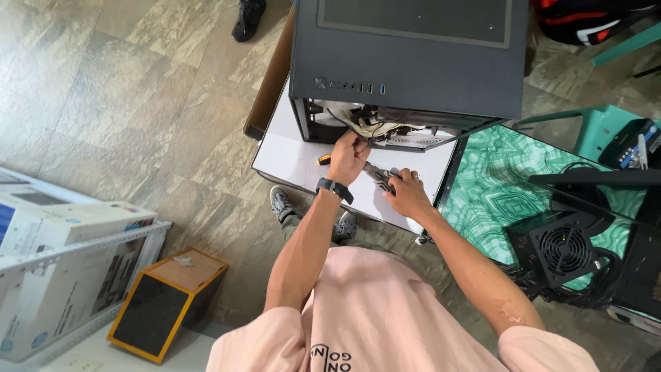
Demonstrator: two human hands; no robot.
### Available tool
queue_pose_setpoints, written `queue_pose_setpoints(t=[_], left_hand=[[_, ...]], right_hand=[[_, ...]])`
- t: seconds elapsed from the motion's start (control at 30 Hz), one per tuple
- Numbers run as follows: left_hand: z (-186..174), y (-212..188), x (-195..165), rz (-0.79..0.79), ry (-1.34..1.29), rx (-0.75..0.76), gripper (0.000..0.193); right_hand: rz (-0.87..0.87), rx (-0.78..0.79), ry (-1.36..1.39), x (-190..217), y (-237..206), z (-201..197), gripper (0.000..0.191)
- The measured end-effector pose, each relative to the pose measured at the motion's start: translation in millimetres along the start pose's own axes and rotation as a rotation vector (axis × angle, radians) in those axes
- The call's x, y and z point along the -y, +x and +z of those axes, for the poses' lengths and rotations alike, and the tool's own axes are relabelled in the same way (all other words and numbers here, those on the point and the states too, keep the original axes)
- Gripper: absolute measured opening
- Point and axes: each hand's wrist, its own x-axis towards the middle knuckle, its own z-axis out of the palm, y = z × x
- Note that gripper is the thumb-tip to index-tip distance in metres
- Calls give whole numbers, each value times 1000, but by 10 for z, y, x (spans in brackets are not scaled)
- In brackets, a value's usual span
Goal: The person opens a black computer case lying on a table, takes pliers from a backpack on a chair, and uses the pliers to cut and remove cable ties from the wiring inside the case. They reposition and rotate the case on the table and finish by working on a component with a screwdriver.
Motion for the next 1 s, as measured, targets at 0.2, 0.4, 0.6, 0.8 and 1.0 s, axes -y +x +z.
queue_pose_setpoints(t=[0.2, 0.4, 0.6, 0.8, 1.0], left_hand=[[45, -20, 81, 79, -4, -52, 23], [154, -148, 87, -11, -188, -178, 19], [183, -43, 84, -15, -210, -247, 27], [218, 75, 203, 132, -107, -322, 29], [85, -143, 133, 110, -61, -47, 26]], right_hand=[[-50, -37, 24, -42, 2, 17, 33], [-83, -84, 40, -37, -3, 14, 31], [-111, -99, 43, -10, 17, -7, 29], [-125, -100, 70, -44, -11, -39, 30], [-97, -63, 53, -71, -11, -35, 30]])
